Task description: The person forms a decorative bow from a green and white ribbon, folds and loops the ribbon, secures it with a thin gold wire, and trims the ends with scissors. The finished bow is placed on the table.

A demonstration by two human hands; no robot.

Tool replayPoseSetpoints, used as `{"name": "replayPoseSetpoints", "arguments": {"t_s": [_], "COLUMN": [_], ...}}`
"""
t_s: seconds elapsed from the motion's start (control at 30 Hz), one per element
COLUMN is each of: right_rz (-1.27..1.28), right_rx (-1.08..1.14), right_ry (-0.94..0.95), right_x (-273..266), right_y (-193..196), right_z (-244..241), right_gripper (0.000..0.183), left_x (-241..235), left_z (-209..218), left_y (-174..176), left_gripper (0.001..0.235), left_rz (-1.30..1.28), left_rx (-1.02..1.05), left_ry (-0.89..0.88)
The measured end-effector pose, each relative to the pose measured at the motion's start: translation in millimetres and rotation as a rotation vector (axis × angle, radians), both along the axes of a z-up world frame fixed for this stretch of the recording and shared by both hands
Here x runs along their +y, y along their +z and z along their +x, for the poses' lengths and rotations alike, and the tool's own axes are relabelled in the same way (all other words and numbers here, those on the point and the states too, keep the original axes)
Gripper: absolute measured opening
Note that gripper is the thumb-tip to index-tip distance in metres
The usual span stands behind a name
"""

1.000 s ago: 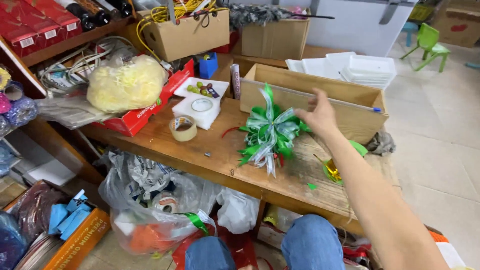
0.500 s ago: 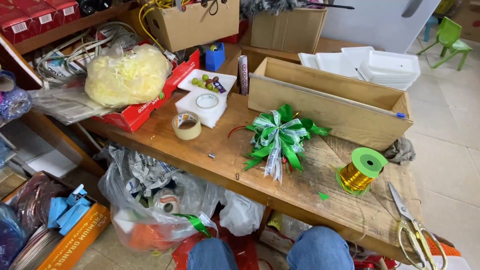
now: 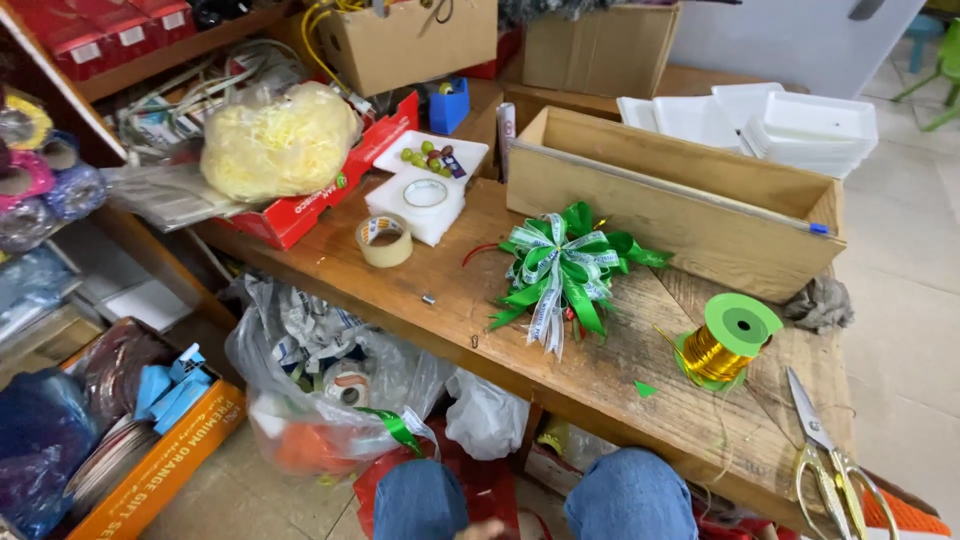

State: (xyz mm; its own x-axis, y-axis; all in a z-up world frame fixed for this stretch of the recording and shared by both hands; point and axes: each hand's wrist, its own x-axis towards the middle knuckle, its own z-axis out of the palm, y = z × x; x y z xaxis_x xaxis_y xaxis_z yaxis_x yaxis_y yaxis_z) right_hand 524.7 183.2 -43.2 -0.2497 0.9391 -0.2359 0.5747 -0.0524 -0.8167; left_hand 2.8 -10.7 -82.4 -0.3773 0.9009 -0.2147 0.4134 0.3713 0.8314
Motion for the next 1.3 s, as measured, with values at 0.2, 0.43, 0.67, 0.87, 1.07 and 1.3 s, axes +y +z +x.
{"name": "replayPoseSetpoints", "arguments": {"t_s": [0.2, 0.43, 0.67, 0.87, 1.07, 1.3], "right_rz": [0.473, 0.873, 0.873, 0.976, 0.198, -0.314], "right_rx": [0.208, 0.033, -0.257, -0.082, 0.382, 1.105], "right_ry": [-0.141, 0.049, 0.091, -0.071, -0.172, -0.042], "right_x": [-69, 76, 159, 99, 15, -26], "right_y": [343, 327, 333, 356, 400, 283], "right_z": [-219, -328, -358, -322, -312, -284], "right_gripper": [0.026, 0.015, 0.026, 0.021, 0.058, 0.037], "left_x": [136, 292, 336, 275, 217, 145], "left_z": [-18, -43, -36, -12, -19, 7], "left_y": [257, 302, 325, 427, 413, 376], "left_gripper": [0.032, 0.055, 0.045, 0.041, 0.042, 0.039], "left_rz": [0.509, 0.229, 0.422, 0.670, 0.554, 0.338], "left_rx": [0.180, -0.931, -0.964, -0.938, -1.282, -1.487], "left_ry": [0.170, 0.317, 0.500, 0.125, -0.213, -0.258]}}
